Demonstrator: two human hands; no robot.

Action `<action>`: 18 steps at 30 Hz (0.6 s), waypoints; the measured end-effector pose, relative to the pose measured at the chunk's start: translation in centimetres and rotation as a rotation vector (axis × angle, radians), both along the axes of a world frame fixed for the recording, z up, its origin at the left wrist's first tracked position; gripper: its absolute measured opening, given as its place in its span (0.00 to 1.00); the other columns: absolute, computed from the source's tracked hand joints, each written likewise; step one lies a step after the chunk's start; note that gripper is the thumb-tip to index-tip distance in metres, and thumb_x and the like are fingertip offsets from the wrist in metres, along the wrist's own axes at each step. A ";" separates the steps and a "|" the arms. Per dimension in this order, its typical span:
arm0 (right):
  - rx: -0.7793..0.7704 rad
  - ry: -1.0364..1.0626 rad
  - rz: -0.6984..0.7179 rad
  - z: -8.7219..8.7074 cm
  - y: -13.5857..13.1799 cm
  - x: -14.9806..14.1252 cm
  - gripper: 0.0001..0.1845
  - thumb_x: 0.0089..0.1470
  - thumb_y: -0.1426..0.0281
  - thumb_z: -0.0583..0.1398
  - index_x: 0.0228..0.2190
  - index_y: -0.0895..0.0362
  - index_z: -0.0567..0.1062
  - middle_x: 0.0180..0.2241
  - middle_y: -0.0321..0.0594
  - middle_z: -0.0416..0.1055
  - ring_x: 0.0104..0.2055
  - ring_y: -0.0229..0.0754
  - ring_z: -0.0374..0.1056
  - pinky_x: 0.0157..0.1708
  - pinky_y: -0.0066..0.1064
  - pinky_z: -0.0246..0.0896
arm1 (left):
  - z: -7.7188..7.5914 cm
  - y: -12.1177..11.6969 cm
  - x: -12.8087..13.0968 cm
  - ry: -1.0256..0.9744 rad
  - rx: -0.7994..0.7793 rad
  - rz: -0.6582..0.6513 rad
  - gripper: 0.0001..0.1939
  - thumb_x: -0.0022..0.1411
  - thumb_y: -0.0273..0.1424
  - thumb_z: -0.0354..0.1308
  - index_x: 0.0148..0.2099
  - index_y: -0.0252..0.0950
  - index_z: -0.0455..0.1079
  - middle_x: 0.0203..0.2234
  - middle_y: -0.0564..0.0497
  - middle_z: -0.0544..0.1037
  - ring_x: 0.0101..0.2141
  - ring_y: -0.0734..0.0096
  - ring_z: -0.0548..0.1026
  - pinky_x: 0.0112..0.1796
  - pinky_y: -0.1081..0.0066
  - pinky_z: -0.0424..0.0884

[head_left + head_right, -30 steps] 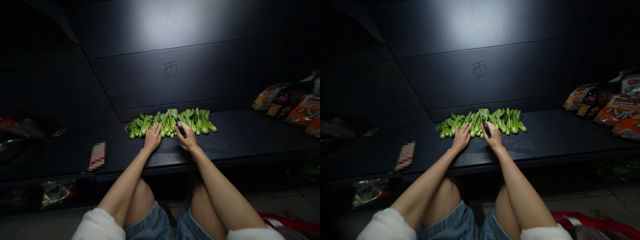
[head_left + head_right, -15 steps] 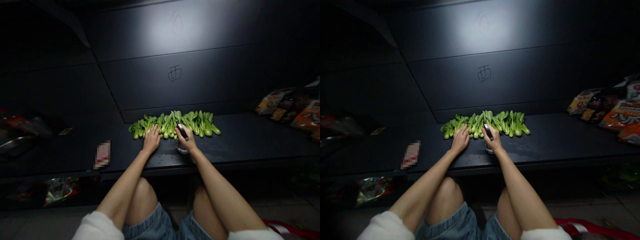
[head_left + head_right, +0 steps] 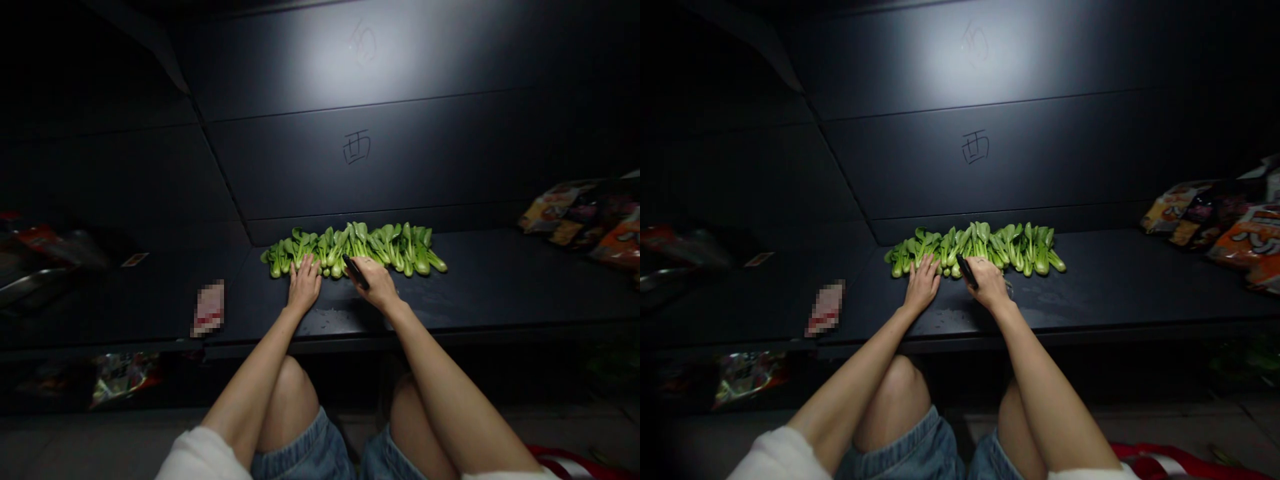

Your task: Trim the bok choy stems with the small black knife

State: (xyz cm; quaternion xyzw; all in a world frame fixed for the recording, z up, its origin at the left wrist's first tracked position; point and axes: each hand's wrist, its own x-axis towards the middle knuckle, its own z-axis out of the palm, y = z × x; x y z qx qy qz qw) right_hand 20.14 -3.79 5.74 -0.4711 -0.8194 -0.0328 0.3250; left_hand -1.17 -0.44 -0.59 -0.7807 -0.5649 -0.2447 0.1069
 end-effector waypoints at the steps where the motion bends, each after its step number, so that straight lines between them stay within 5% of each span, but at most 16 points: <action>1: -0.011 -0.030 -0.006 0.1 -0.1 0.0 0.13 0.57 0.72 0.55 0.44 0.59 0.71 0.42 0.49 0.74 0.45 0.47 0.68 0.44 0.34 0.60 | 0.0 0.0 0.0 -0.007 0.006 0.009 0.25 0.66 0.30 0.45 0.64 0.37 0.59 0.67 0.43 0.55 0.67 0.58 0.48 0.64 0.44 0.44; 12: -0.090 -0.295 -0.134 0.8 -0.7 -1.8 0.12 0.54 0.73 0.57 0.43 0.60 0.71 0.41 0.49 0.74 0.43 0.48 0.67 0.42 0.32 0.56 | -0.5 0.1 -0.2 -0.104 0.052 0.169 0.29 0.66 0.32 0.46 0.67 0.30 0.53 0.68 0.35 0.50 0.67 0.51 0.46 0.62 0.44 0.48; 18: -0.104 -0.294 -0.150 1.0 -0.5 -1.9 0.13 0.53 0.74 0.58 0.42 0.59 0.71 0.41 0.47 0.75 0.43 0.47 0.68 0.41 0.31 0.56 | -0.6 0.3 -0.3 -0.180 -0.020 0.239 0.29 0.66 0.32 0.43 0.67 0.28 0.52 0.65 0.34 0.57 0.66 0.53 0.53 0.62 0.44 0.49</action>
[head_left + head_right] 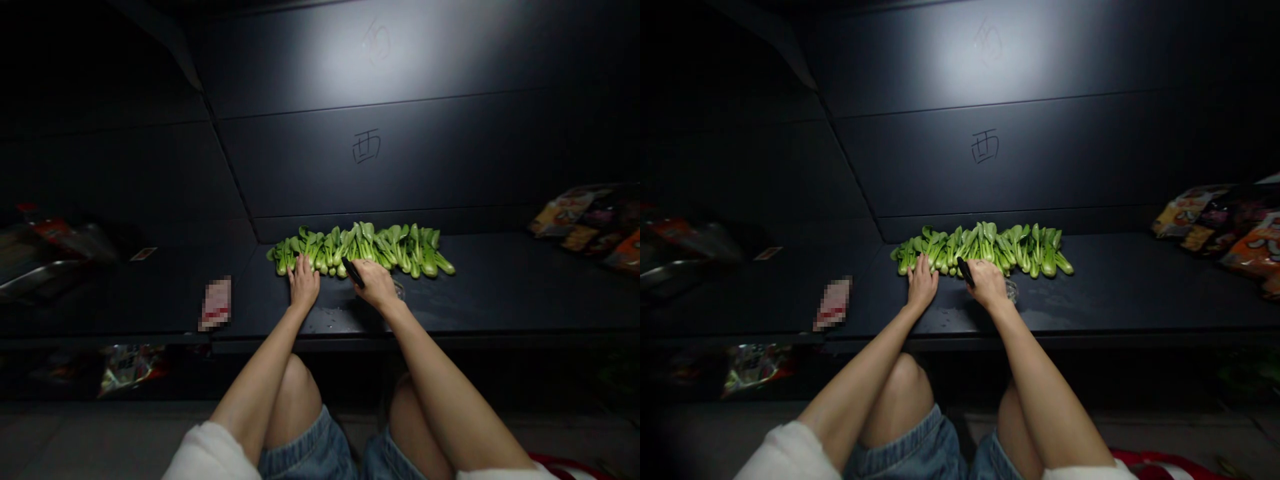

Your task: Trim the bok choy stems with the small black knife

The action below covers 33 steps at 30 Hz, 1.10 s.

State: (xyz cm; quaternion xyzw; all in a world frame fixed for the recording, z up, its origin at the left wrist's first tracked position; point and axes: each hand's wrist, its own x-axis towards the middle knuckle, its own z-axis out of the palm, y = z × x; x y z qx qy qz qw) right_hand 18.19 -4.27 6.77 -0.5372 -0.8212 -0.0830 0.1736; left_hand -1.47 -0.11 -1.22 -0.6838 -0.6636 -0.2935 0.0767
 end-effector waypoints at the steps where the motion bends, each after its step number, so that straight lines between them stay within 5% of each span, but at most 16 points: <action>1: 0.003 -0.002 -0.009 0.0 0.0 0.0 0.12 0.53 0.73 0.58 0.42 0.58 0.71 0.40 0.47 0.75 0.43 0.47 0.68 0.41 0.31 0.56 | 0.0 0.0 0.0 -0.006 0.000 -0.007 0.29 0.66 0.32 0.43 0.67 0.29 0.52 0.65 0.34 0.57 0.65 0.54 0.54 0.62 0.44 0.48; 17: -0.019 -0.011 0.018 0.3 0.4 -2.2 0.13 0.52 0.74 0.58 0.42 0.59 0.71 0.42 0.49 0.75 0.46 0.49 0.67 0.43 0.33 0.54 | -0.1 0.3 -4.2 -0.045 -0.007 -0.031 0.28 0.66 0.34 0.43 0.67 0.30 0.52 0.65 0.36 0.57 0.65 0.53 0.53 0.61 0.42 0.49; 33: -0.004 -0.031 0.085 0.2 0.1 -4.1 0.14 0.52 0.74 0.58 0.42 0.59 0.70 0.42 0.49 0.74 0.46 0.50 0.66 0.44 0.34 0.53 | -0.7 0.3 -4.4 -0.044 -0.009 -0.017 0.26 0.66 0.33 0.44 0.64 0.34 0.58 0.64 0.38 0.61 0.65 0.52 0.55 0.61 0.43 0.52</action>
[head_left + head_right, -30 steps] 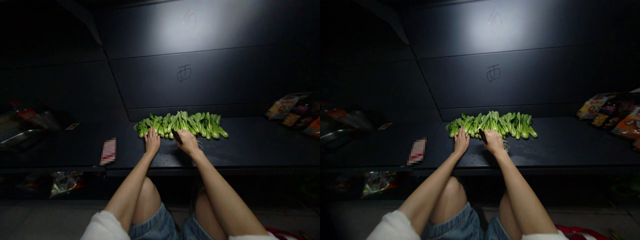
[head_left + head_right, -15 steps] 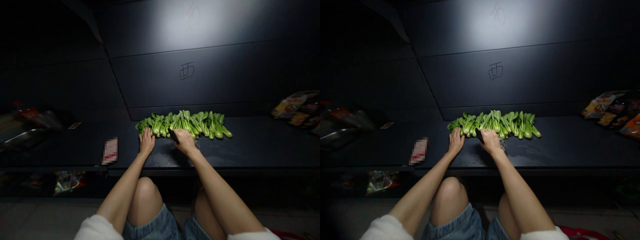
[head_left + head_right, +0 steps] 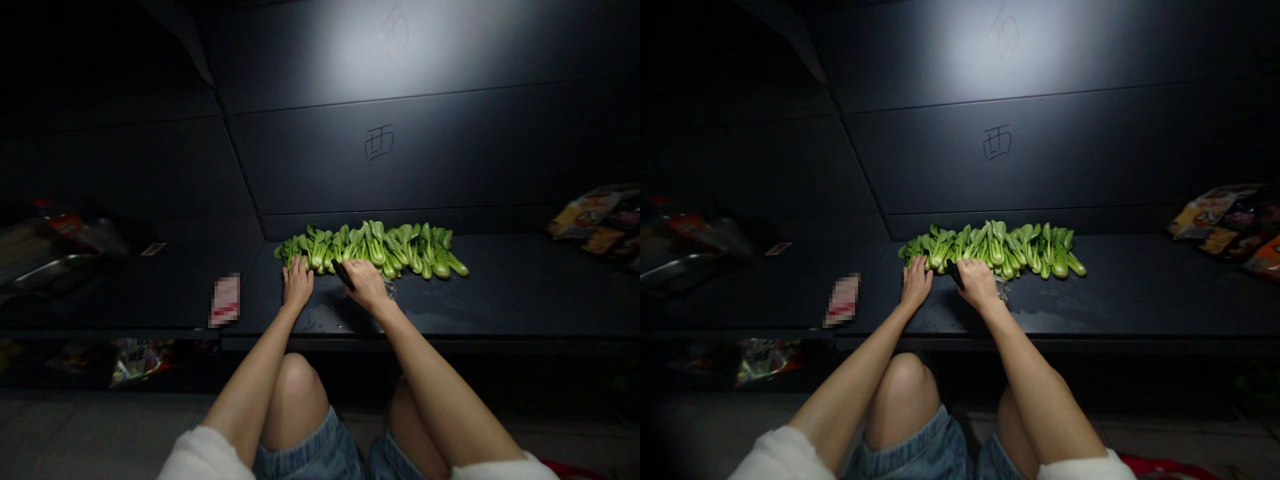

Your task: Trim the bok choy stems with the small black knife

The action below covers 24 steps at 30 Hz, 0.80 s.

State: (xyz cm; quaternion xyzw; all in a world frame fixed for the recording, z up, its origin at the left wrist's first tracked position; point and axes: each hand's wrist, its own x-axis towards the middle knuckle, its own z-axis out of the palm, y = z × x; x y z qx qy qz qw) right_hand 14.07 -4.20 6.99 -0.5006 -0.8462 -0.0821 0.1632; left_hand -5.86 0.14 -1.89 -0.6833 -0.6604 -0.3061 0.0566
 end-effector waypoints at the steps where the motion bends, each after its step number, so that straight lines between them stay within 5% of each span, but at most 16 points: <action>1: 0.000 0.011 0.003 0.0 0.0 0.0 0.14 0.52 0.74 0.58 0.42 0.59 0.70 0.42 0.49 0.74 0.46 0.49 0.66 0.44 0.33 0.53 | 0.0 0.0 0.0 -0.001 0.002 0.000 0.26 0.66 0.33 0.44 0.64 0.34 0.58 0.64 0.38 0.61 0.65 0.52 0.55 0.61 0.43 0.52; 24: 0.035 0.038 0.100 -0.2 0.8 -2.4 0.13 0.53 0.73 0.58 0.43 0.60 0.70 0.42 0.49 0.74 0.46 0.48 0.66 0.43 0.33 0.53 | -1.6 1.3 -3.5 -0.180 0.031 0.022 0.24 0.66 0.33 0.44 0.61 0.30 0.61 0.61 0.34 0.63 0.63 0.53 0.59 0.60 0.50 0.58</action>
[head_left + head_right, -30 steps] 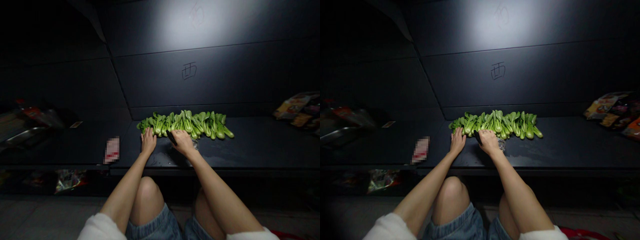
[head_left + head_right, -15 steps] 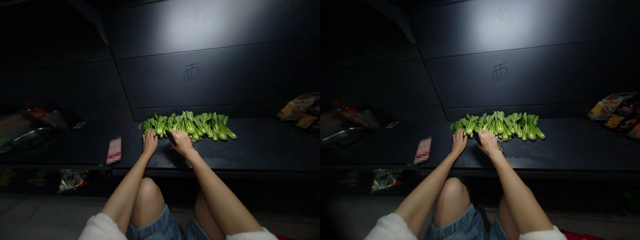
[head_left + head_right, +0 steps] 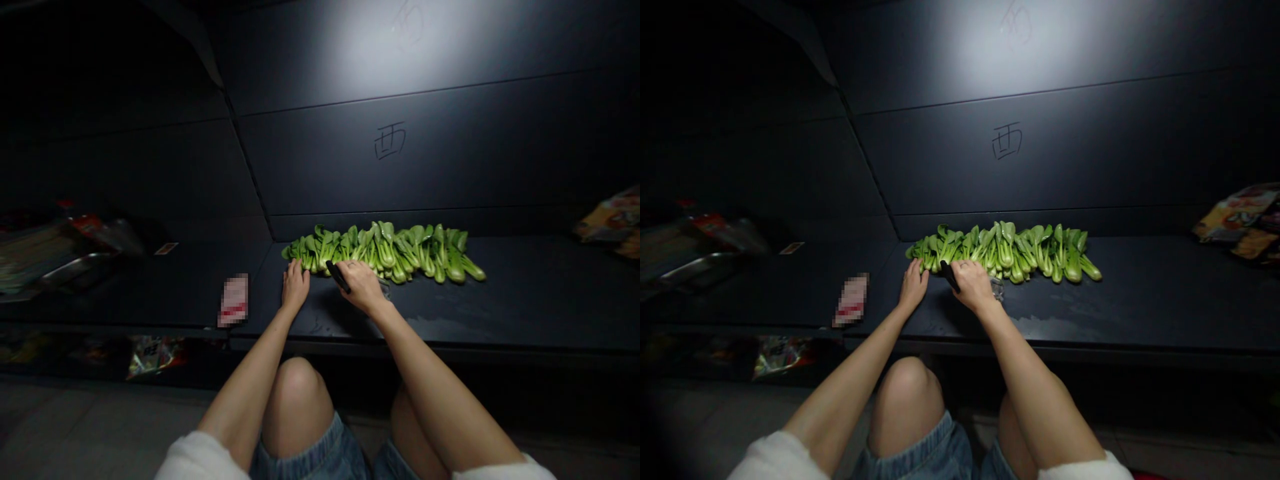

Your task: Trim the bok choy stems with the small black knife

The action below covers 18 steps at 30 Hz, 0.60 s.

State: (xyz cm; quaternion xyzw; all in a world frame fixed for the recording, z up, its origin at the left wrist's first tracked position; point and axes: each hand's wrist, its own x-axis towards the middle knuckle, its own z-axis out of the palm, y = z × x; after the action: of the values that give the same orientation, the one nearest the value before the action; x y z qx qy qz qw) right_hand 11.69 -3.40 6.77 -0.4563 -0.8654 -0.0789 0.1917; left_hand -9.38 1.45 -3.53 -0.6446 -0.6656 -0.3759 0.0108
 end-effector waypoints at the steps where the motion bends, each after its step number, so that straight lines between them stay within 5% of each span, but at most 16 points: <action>1: 0.005 -0.002 0.012 -0.1 0.0 -0.1 0.14 0.53 0.73 0.58 0.43 0.60 0.70 0.42 0.49 0.74 0.46 0.48 0.66 0.43 0.34 0.52 | 0.0 0.0 0.0 0.000 0.001 -0.005 0.24 0.66 0.33 0.44 0.61 0.30 0.61 0.61 0.34 0.64 0.62 0.54 0.60 0.60 0.50 0.58; 18: 0.051 -0.071 0.043 -0.4 0.2 -1.7 0.12 0.59 0.65 0.56 0.41 0.60 0.70 0.40 0.49 0.73 0.44 0.49 0.66 0.43 0.35 0.51 | 0.1 0.1 -0.1 -0.084 -0.005 0.049 0.23 0.66 0.30 0.43 0.59 0.29 0.64 0.57 0.35 0.70 0.59 0.57 0.66 0.58 0.58 0.62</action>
State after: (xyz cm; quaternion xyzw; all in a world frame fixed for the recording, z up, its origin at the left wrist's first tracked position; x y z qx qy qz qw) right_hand 9.96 -3.25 6.35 -0.4295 -0.8789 -0.1128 0.1741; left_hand -9.43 1.59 -3.40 -0.6118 -0.6819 -0.4008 -0.0096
